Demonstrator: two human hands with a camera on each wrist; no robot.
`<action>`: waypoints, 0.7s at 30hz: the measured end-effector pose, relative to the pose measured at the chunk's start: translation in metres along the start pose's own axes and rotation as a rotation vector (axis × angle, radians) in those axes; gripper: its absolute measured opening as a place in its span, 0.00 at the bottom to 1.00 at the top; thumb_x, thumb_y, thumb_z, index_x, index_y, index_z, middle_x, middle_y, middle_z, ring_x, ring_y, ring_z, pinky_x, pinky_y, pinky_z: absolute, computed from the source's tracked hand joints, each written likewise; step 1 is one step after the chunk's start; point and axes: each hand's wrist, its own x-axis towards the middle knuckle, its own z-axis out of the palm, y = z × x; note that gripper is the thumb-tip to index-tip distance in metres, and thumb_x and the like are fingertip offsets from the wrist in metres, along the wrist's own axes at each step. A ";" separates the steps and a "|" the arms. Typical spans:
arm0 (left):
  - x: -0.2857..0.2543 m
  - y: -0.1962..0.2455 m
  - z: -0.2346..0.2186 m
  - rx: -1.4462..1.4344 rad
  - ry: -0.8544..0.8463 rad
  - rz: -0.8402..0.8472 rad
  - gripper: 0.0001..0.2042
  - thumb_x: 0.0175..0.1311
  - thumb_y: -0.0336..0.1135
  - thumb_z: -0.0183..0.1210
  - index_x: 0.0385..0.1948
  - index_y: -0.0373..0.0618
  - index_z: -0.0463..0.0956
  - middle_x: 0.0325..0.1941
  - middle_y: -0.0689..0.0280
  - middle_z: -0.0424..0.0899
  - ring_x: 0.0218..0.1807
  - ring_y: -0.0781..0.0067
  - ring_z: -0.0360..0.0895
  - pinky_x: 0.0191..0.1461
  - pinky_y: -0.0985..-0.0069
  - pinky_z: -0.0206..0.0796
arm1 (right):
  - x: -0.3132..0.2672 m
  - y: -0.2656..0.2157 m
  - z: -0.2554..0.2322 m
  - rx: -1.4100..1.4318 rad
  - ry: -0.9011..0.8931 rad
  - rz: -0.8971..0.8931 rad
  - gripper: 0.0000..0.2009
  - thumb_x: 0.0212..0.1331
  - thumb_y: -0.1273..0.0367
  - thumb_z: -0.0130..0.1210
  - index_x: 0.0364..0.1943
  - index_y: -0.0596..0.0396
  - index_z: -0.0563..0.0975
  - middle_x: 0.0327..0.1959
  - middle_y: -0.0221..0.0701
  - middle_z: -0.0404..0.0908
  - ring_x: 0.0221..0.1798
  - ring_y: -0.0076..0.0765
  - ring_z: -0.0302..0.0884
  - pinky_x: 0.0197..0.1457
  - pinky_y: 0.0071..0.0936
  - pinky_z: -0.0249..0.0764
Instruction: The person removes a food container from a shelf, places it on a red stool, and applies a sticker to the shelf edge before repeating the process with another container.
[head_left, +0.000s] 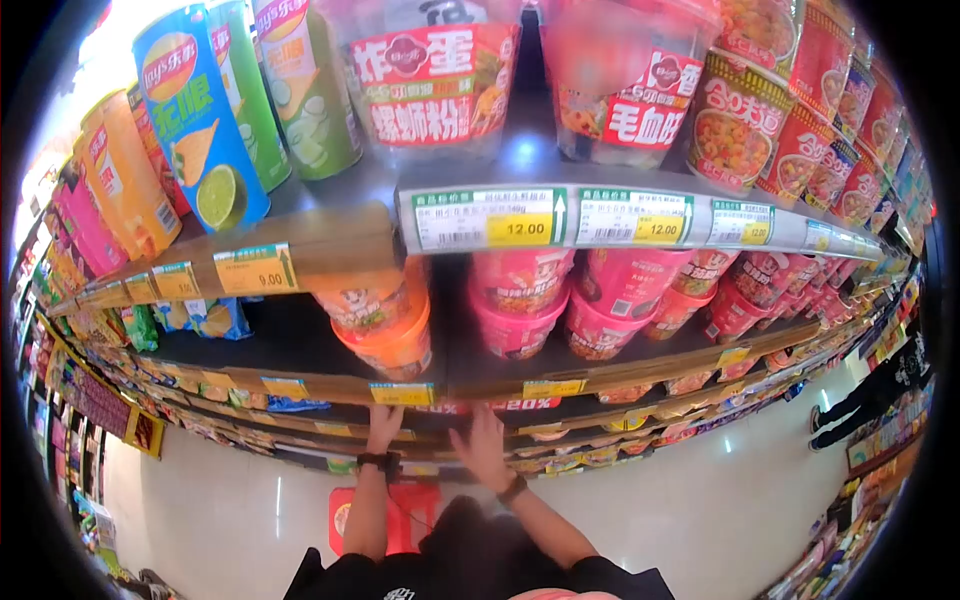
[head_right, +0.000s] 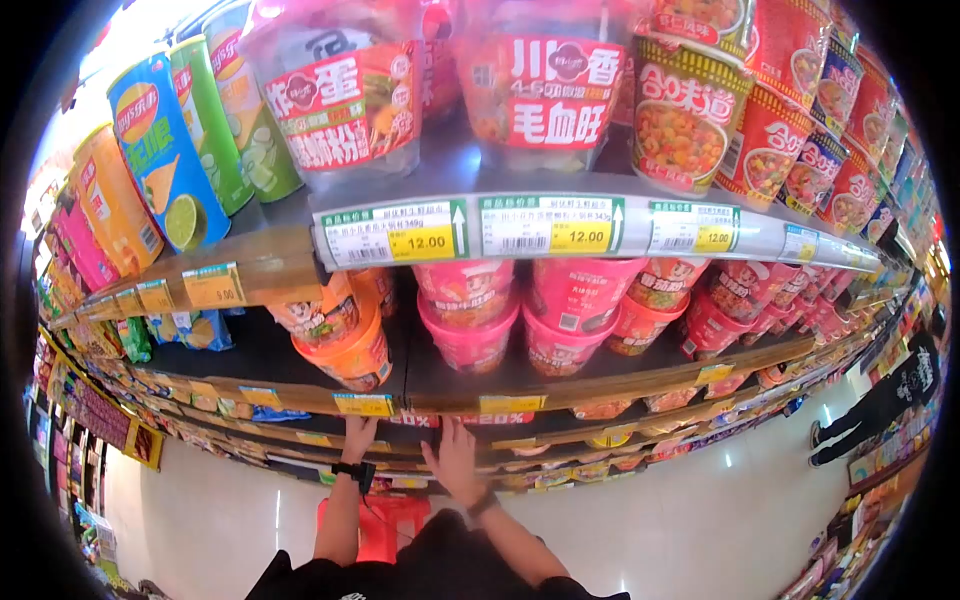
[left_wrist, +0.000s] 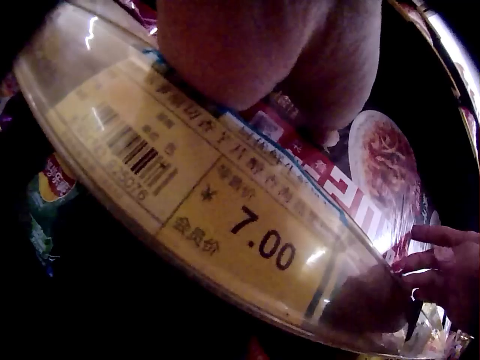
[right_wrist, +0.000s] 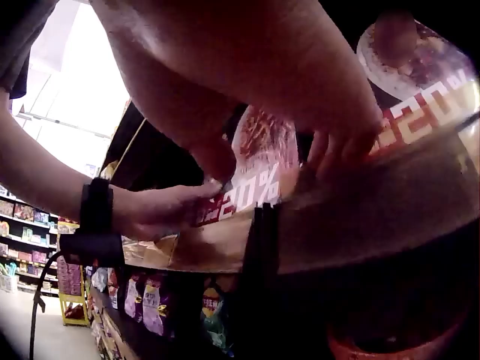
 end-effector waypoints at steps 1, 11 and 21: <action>0.001 0.005 -0.001 0.028 0.003 0.004 0.09 0.62 0.23 0.55 0.43 0.33 0.75 0.40 0.61 0.83 0.44 0.72 0.79 0.47 0.73 0.69 | 0.001 -0.002 0.000 0.007 -0.023 0.004 0.37 0.53 0.60 0.62 0.63 0.66 0.58 0.56 0.53 0.67 0.57 0.60 0.65 0.60 0.50 0.61; 0.006 0.018 0.001 -0.023 0.052 0.099 0.11 0.60 0.29 0.62 0.43 0.34 0.76 0.37 0.59 0.85 0.38 0.71 0.82 0.43 0.73 0.71 | 0.005 -0.004 0.008 0.125 0.008 0.042 0.34 0.56 0.61 0.59 0.63 0.63 0.60 0.52 0.54 0.69 0.50 0.63 0.68 0.55 0.50 0.65; -0.054 0.115 0.003 -0.147 0.158 0.054 0.16 0.58 0.31 0.64 0.46 0.37 0.72 0.38 0.62 0.83 0.38 0.76 0.77 0.45 0.74 0.70 | -0.009 0.018 -0.013 0.584 0.046 0.100 0.23 0.58 0.72 0.57 0.59 0.58 0.67 0.53 0.50 0.71 0.57 0.60 0.68 0.61 0.46 0.66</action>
